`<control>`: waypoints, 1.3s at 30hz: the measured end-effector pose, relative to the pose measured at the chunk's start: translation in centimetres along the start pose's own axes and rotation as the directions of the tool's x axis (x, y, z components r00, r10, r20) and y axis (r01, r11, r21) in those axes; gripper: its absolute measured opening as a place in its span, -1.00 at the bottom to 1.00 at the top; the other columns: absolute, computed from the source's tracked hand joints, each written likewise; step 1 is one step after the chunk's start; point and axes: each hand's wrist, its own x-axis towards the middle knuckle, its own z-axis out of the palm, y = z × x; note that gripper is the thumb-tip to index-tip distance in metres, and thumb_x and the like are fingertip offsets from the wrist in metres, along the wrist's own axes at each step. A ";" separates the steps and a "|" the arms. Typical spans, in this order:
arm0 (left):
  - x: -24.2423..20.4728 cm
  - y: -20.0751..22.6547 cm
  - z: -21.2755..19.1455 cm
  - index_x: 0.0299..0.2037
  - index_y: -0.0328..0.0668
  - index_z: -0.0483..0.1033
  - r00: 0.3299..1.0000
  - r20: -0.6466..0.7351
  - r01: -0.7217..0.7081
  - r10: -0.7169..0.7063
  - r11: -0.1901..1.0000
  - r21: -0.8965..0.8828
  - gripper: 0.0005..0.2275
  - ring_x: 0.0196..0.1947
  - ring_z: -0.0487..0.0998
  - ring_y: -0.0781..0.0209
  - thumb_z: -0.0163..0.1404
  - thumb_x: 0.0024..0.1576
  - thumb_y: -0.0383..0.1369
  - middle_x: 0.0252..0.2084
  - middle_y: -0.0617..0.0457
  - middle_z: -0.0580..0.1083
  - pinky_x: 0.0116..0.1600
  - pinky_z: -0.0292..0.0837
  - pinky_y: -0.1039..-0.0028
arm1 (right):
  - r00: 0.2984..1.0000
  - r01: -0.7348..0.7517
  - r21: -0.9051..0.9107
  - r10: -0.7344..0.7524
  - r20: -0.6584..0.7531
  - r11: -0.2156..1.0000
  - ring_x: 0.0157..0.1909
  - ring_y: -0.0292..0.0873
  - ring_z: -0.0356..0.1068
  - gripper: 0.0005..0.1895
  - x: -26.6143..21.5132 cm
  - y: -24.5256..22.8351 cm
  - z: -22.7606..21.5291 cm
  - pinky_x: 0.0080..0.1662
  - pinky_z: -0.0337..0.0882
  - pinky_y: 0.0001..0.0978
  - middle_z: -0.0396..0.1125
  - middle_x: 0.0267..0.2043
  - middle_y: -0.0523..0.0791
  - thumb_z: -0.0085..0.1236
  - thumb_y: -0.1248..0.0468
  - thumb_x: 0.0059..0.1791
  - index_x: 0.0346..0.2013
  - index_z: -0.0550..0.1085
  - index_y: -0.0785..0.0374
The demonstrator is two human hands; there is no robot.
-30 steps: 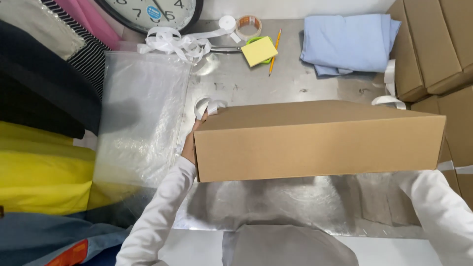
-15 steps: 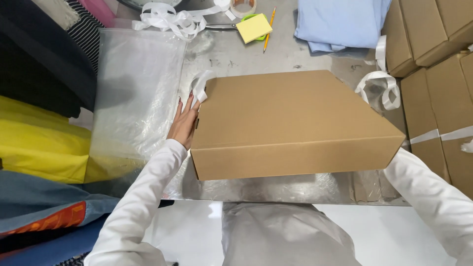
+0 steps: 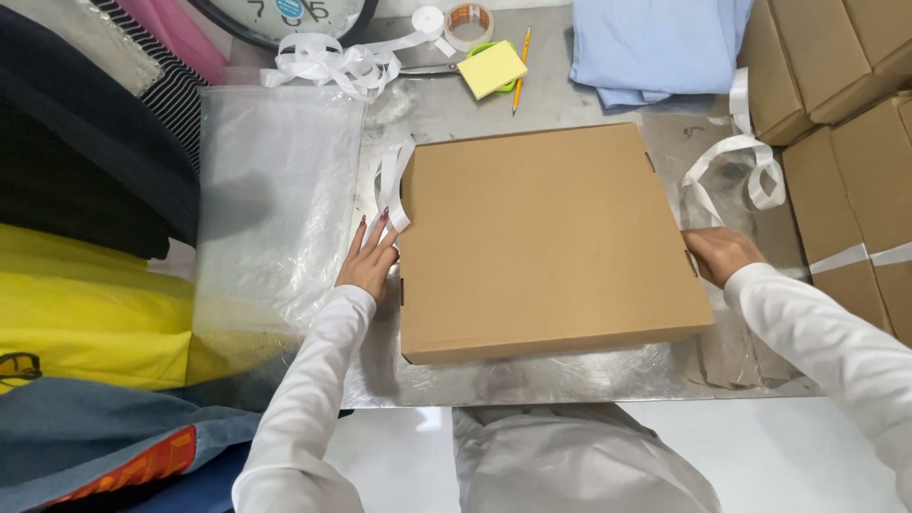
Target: The person folds a black garment and places it into a clear plastic bag. They then place the bagged garment into a cardboard box, close the box, and tie it with a white ribbon.
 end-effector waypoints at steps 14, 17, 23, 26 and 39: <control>-2.3 -2.8 2.4 -0.15 -0.18 0.29 0.996 0.087 -0.041 0.028 0.988 0.147 -0.70 0.65 0.07 -0.25 0.04 0.06 -0.74 0.64 -0.23 0.10 0.68 -0.19 -0.24 | 0.873 0.176 -0.307 -0.004 0.487 0.935 0.06 -0.23 0.49 -0.89 3.4 4.9 1.7 0.13 0.41 -0.17 0.57 -0.26 -0.45 0.22 -0.01 0.03 -0.17 0.64 -0.31; -2.6 -2.6 0.8 -0.15 -0.16 0.25 0.982 0.169 0.057 -0.087 0.983 0.175 -0.88 0.69 -0.08 -0.25 -0.04 0.22 -0.48 0.69 -0.26 -0.10 0.69 -0.28 -0.25 | 0.899 0.135 -0.395 0.055 0.435 0.909 0.11 -0.27 0.49 -0.86 3.2 5.2 1.1 0.21 0.33 -0.11 0.58 -0.22 -0.51 0.22 -0.16 0.03 -0.16 0.65 -0.46; -5.0 -2.6 1.8 -0.09 -0.11 0.34 0.950 0.216 0.168 -0.227 0.950 0.263 -0.83 0.72 -0.19 -0.20 0.07 0.22 -0.50 0.73 -0.19 -0.16 0.66 -0.36 -0.33 | 0.953 -0.085 -0.453 0.205 0.223 0.888 0.41 -0.28 0.41 -0.91 1.9 5.7 0.4 0.47 0.13 0.03 0.52 0.14 -0.55 0.27 -0.14 0.05 -0.16 0.65 -0.49; -5.8 -1.3 2.0 0.03 -0.06 0.36 0.865 0.260 0.333 -0.429 0.878 0.343 -0.74 0.73 -0.31 -0.13 0.06 0.18 -0.52 0.75 -0.13 -0.25 0.64 -0.47 -0.32 | 0.886 -0.263 -0.437 0.395 0.244 0.860 0.59 -0.06 0.23 -0.58 0.5 5.9 0.6 0.44 0.06 0.36 0.35 0.50 -0.28 0.32 -0.07 -0.03 0.14 0.56 -0.49; 0.2 6.7 -0.5 -0.54 -0.16 0.65 -0.217 0.590 0.925 -0.778 -0.357 -0.129 -0.18 -0.50 0.67 0.18 -0.17 -0.03 0.56 -0.61 -0.06 0.60 -0.05 0.62 0.39 | 0.146 -0.915 0.384 0.788 0.599 -0.122 -0.43 0.06 0.47 -0.27 -2.2 -6.6 -1.5 -0.36 0.54 -0.09 0.53 -0.26 0.15 0.15 -0.27 0.18 -0.11 0.59 0.47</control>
